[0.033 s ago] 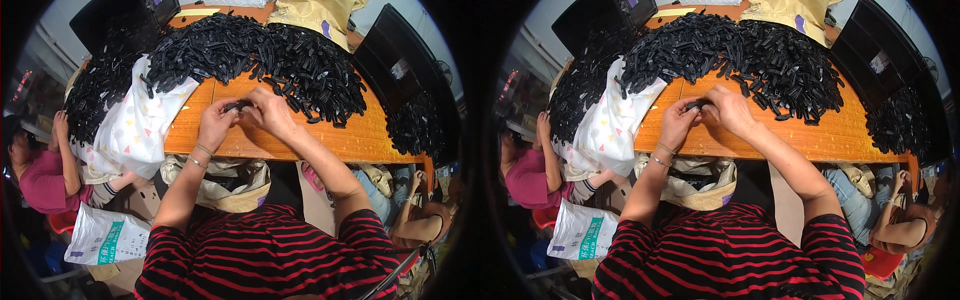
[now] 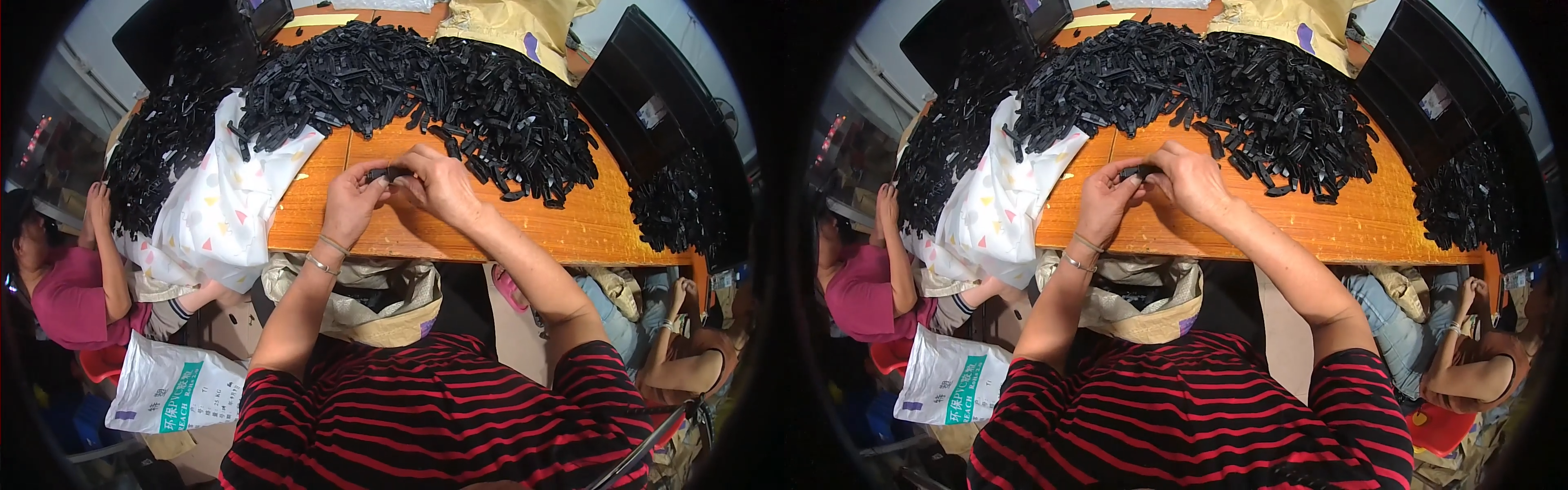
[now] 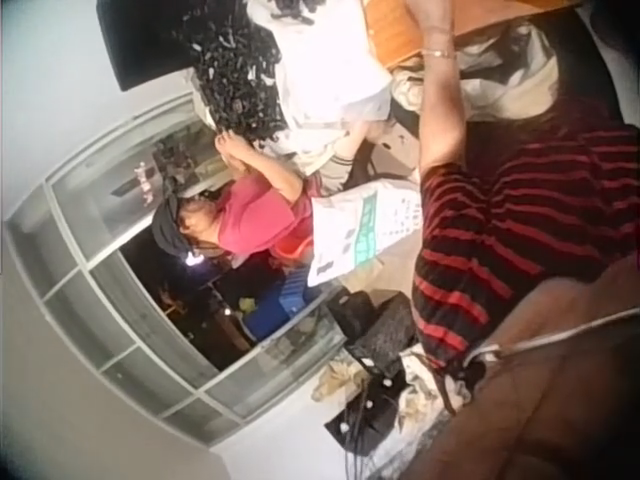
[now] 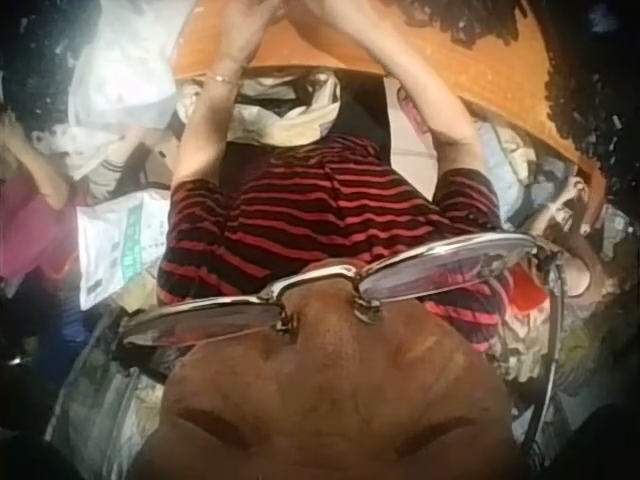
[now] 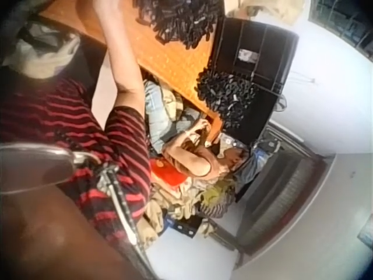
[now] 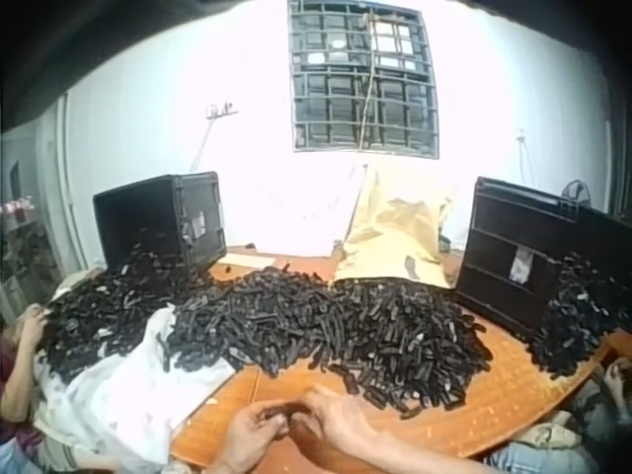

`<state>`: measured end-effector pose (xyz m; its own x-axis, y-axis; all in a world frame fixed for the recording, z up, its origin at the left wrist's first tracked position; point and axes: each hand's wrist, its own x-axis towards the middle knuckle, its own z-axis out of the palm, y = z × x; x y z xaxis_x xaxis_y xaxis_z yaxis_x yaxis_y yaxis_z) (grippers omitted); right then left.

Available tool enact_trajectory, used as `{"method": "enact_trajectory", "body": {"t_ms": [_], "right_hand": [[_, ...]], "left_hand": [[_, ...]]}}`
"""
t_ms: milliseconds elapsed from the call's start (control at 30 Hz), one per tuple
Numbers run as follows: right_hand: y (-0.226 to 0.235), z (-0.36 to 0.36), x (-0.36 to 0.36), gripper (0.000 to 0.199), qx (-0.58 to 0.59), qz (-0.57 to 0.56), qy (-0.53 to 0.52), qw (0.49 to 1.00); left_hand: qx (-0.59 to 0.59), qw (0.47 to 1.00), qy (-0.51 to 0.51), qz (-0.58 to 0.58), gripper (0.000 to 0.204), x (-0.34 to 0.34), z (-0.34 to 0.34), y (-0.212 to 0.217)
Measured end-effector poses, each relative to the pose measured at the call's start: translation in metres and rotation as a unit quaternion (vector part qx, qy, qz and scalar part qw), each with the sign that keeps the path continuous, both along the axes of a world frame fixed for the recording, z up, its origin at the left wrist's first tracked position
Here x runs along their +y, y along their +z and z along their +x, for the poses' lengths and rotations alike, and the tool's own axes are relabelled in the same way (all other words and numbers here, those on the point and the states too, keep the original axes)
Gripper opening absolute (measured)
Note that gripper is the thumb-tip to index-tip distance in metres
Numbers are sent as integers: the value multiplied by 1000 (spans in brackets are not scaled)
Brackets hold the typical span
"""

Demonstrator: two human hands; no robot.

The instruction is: Sorting and inspecting a large pile of black plastic components on a workshop table.

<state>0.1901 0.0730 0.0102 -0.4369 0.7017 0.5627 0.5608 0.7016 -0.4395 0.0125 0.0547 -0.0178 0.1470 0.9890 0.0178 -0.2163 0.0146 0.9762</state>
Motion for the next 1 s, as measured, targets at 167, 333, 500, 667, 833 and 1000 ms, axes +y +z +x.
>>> {"method": "enact_trajectory", "body": {"t_ms": [167, 333, 500, 667, 833, 1000], "right_hand": [[0, -3, -2, 25, 16, -2, -3, 1000], [0, -1, -3, 23, 18, -20, 2, 1000], [-3, 0, -2, 24, 36, -113, 18, 993], [-3, -3, 2, 34, 116, -271, 11, 956], [-9, -1, 5, 34, 125, -350, 49, 927], [-13, -7, 4, 26, 146, -361, 25, 921]], "left_hand": [[-18, 1000, 1, -9, 29, -3, 0, 1], [-21, 1000, 4, 12, 36, -12, 1, 1], [64, 993, 10, 101, 37, -19, 1, 5], [70, 991, 16, 115, 31, -20, 6, 13], [167, 974, 12, 153, 29, -22, 2, 15], [86, 987, 21, 137, 37, -20, -1, 10]]}}
